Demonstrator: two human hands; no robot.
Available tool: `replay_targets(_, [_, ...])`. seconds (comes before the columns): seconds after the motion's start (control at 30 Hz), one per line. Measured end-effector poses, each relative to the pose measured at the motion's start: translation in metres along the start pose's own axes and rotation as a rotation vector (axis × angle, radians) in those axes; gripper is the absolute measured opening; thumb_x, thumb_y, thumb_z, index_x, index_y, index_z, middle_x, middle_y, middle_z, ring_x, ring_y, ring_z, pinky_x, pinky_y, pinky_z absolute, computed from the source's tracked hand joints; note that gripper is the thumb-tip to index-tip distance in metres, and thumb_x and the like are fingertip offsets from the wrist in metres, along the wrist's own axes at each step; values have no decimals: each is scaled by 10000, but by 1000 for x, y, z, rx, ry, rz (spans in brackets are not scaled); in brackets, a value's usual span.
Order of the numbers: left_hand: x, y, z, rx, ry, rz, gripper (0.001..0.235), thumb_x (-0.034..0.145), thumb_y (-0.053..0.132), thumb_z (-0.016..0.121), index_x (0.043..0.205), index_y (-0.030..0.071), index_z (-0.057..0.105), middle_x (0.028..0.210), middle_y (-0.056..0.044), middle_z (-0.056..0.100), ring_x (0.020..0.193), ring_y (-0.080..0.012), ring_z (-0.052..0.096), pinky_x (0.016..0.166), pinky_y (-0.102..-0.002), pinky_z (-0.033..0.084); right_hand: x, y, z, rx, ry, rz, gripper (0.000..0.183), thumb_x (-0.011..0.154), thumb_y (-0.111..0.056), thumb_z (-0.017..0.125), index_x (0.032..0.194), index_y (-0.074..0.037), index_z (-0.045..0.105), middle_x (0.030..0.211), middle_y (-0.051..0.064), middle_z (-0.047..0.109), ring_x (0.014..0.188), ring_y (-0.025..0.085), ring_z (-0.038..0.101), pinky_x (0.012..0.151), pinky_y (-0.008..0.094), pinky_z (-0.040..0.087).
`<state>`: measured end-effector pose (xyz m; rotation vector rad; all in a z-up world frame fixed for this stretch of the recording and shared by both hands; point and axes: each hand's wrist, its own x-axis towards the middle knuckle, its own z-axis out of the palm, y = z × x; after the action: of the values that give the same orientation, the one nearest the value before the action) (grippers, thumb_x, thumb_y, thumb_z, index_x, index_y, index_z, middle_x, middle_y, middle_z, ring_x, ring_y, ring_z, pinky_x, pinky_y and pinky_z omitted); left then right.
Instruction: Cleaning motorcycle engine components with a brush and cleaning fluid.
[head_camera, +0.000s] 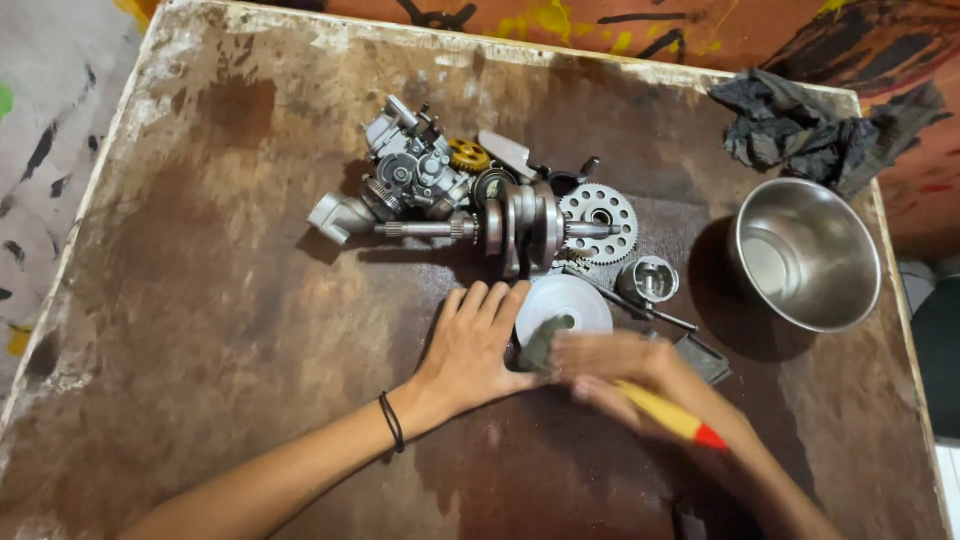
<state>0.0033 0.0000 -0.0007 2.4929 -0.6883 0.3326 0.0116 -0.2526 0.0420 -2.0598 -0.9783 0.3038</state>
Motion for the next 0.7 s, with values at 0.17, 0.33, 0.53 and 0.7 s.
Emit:
replay_targets(0.17, [-2,3,-3,-7,0,5,1103,676,698,809,1388,-68,457,1131,-177,540,1028,-342,505,915,-473,395,6,-6,-16,-97,107,48,251,880,-118,744,1120,-57,785,1219,127,759,1259,318,679,1030,456,528])
replay_targets(0.33, [-2,-2,1,29,32,9,1106,631,674,785,1393,-65,474,1159,-189,554,1037,-345,512,928,-475,398,-5,7,-5,-25,67,-9,179,878,-127,784,1054,-110,810,1218,112,781,1248,299,711,1044,462,493])
replay_targets(0.53, [0,0,-3,-4,-16,-13,1096,716,749,753,1379,-83,488,1136,-192,551,1005,-337,500,918,-478,394,0,2,-15,-133,277,96,261,877,-96,738,1134,-72,771,1211,107,758,1258,302,675,1034,481,502])
replay_targets(0.7, [-2,-2,6,-1,22,21,1092,709,756,736,1382,-72,502,1106,-168,545,1002,-314,498,909,-475,395,-20,-9,-5,88,-78,0,215,874,-98,772,1085,-80,812,1202,103,791,1241,295,700,994,436,517])
